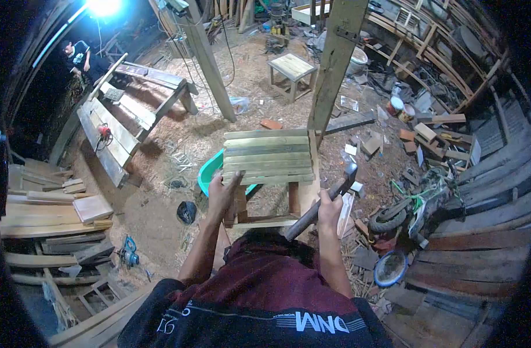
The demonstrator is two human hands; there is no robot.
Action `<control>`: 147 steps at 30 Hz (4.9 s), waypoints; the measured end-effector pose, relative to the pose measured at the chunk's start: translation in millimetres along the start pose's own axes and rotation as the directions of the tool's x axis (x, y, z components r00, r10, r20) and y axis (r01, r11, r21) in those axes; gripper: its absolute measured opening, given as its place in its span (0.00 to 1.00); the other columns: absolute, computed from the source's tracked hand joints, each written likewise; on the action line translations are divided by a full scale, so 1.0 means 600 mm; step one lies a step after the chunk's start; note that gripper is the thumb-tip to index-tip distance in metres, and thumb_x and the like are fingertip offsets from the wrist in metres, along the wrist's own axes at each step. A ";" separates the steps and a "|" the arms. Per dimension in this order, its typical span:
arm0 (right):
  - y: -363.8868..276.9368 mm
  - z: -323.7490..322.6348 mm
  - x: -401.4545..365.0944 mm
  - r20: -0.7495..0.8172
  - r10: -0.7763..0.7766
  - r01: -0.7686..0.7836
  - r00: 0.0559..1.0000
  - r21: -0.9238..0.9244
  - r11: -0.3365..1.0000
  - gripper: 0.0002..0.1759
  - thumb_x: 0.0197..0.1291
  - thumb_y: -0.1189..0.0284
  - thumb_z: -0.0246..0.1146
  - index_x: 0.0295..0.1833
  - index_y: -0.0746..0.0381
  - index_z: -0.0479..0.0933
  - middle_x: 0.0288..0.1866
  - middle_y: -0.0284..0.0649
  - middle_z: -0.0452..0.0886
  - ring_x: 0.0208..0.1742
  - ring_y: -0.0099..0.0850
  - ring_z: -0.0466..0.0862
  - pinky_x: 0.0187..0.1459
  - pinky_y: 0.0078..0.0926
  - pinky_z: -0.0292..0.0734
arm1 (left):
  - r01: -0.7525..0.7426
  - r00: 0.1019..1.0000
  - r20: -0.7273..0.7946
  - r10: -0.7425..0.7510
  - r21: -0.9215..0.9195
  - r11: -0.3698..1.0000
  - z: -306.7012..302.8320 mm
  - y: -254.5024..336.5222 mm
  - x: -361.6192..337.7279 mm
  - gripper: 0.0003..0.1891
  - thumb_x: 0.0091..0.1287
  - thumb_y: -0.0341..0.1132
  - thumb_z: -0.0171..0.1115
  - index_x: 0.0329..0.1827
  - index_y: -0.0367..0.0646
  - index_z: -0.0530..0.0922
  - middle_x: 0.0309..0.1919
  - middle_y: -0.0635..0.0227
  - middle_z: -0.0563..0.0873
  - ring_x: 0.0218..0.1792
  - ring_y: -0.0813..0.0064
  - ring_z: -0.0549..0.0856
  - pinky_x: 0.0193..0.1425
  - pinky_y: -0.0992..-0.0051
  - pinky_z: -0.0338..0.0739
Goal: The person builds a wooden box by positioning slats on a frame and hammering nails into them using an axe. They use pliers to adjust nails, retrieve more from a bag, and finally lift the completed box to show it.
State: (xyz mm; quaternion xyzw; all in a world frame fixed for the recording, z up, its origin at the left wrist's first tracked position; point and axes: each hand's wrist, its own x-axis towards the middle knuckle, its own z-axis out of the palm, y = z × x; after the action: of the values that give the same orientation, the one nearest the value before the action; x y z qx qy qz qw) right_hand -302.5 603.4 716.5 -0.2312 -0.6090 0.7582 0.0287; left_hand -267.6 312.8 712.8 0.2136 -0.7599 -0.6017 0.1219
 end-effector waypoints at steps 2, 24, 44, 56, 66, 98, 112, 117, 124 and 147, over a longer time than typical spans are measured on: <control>-0.004 0.007 0.013 0.009 -0.019 0.018 1.000 0.031 0.999 0.09 0.57 0.73 0.65 0.36 0.62 0.70 0.26 0.32 0.71 0.19 0.25 0.72 0.22 0.26 0.73 | -0.033 0.999 -0.006 0.033 -0.020 0.999 0.005 -0.003 0.010 0.21 0.69 0.47 0.70 0.50 0.34 0.84 0.39 0.59 0.90 0.38 0.74 0.87 0.43 0.70 0.80; -0.010 0.068 0.108 -0.111 -0.097 0.102 0.989 0.039 0.994 0.08 0.58 0.68 0.65 0.34 0.60 0.75 0.24 0.28 0.69 0.20 0.22 0.69 0.23 0.25 0.70 | -0.025 1.000 0.019 0.024 0.083 0.996 0.032 0.095 0.116 0.21 0.68 0.49 0.69 0.43 0.35 0.83 0.32 0.63 0.88 0.32 0.78 0.84 0.38 0.73 0.78; 0.013 -0.225 0.086 -0.447 -0.090 0.058 0.890 -0.085 0.995 0.07 0.56 0.71 0.66 0.31 0.60 0.74 0.26 0.25 0.71 0.26 0.19 0.70 0.28 0.25 0.62 | -0.048 0.904 0.423 0.061 -0.040 0.998 0.343 -0.004 0.075 0.24 0.65 0.49 0.72 0.49 0.33 0.83 0.35 0.58 0.88 0.34 0.72 0.83 0.42 0.69 0.78; 0.254 -0.381 0.100 -0.801 0.054 -0.100 0.596 -0.007 0.995 0.11 0.56 0.70 0.66 0.39 0.66 0.76 0.32 0.31 0.76 0.31 0.22 0.74 0.33 0.27 0.70 | -0.231 0.636 0.761 -0.132 0.351 0.908 0.633 -0.169 0.085 0.23 0.64 0.48 0.73 0.46 0.34 0.84 0.38 0.55 0.90 0.41 0.69 0.88 0.49 0.67 0.80; 0.531 -0.505 0.244 -0.726 0.128 -0.196 0.675 -0.009 0.981 0.14 0.52 0.71 0.69 0.41 0.68 0.77 0.33 0.36 0.81 0.34 0.27 0.80 0.39 0.31 0.76 | -0.343 0.476 0.871 -0.123 0.313 0.886 0.851 -0.468 0.119 0.27 0.64 0.52 0.72 0.51 0.33 0.84 0.40 0.54 0.91 0.40 0.70 0.89 0.48 0.68 0.81; 0.755 -0.576 0.384 -0.531 -0.084 0.048 0.843 -0.080 0.996 0.11 0.52 0.69 0.68 0.33 0.68 0.83 0.27 0.35 0.82 0.24 0.24 0.79 0.30 0.24 0.71 | -0.413 0.393 0.914 0.105 0.074 0.908 0.928 -0.699 0.203 0.46 0.68 0.66 0.60 0.66 0.25 0.70 0.54 0.41 0.82 0.54 0.57 0.83 0.61 0.64 0.75; 0.758 -0.561 0.372 -0.558 -0.171 0.120 0.812 -0.127 0.985 0.09 0.56 0.70 0.68 0.38 0.65 0.83 0.30 0.35 0.83 0.29 0.23 0.83 0.30 0.23 0.75 | -0.827 -0.537 0.774 0.336 -0.561 -0.029 0.998 -0.674 0.001 0.31 0.77 0.41 0.50 0.81 0.47 0.55 0.80 0.56 0.59 0.80 0.57 0.58 0.79 0.43 0.52; 0.727 -0.590 0.343 -0.573 -0.345 0.237 0.743 -0.257 0.937 0.17 0.56 0.74 0.70 0.48 0.70 0.77 0.37 0.36 0.83 0.31 0.24 0.84 0.30 0.22 0.79 | -0.769 -0.575 0.684 0.448 -0.639 -0.012 1.013 -0.683 0.013 0.29 0.73 0.36 0.54 0.78 0.48 0.62 0.76 0.58 0.67 0.75 0.58 0.68 0.76 0.45 0.60; 0.638 -0.615 0.274 -0.296 -0.628 0.008 0.720 -0.901 0.434 0.30 0.51 0.71 0.75 0.58 0.67 0.71 0.46 0.52 0.85 0.45 0.50 0.86 0.48 0.41 0.80 | -0.768 -0.567 0.679 0.467 -0.640 -0.004 1.013 -0.684 0.011 0.29 0.72 0.37 0.56 0.76 0.47 0.65 0.76 0.58 0.68 0.75 0.57 0.68 0.76 0.49 0.62; 0.587 -0.597 0.281 -0.189 -0.461 -0.191 0.867 -0.981 0.042 0.31 0.50 0.72 0.73 0.61 0.63 0.72 0.40 0.60 0.84 0.47 0.58 0.84 0.48 0.52 0.78 | -0.785 -0.599 0.683 0.418 -0.604 -0.139 1.013 -0.689 0.011 0.36 0.67 0.34 0.60 0.78 0.40 0.59 0.78 0.57 0.64 0.78 0.60 0.64 0.80 0.55 0.59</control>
State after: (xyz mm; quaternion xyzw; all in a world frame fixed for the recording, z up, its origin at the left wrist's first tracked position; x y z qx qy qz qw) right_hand -230.7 894.1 279.1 -0.2972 -0.9504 0.0417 0.0810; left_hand -468.4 757.6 163.4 -0.7558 -0.6385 -0.1308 0.0634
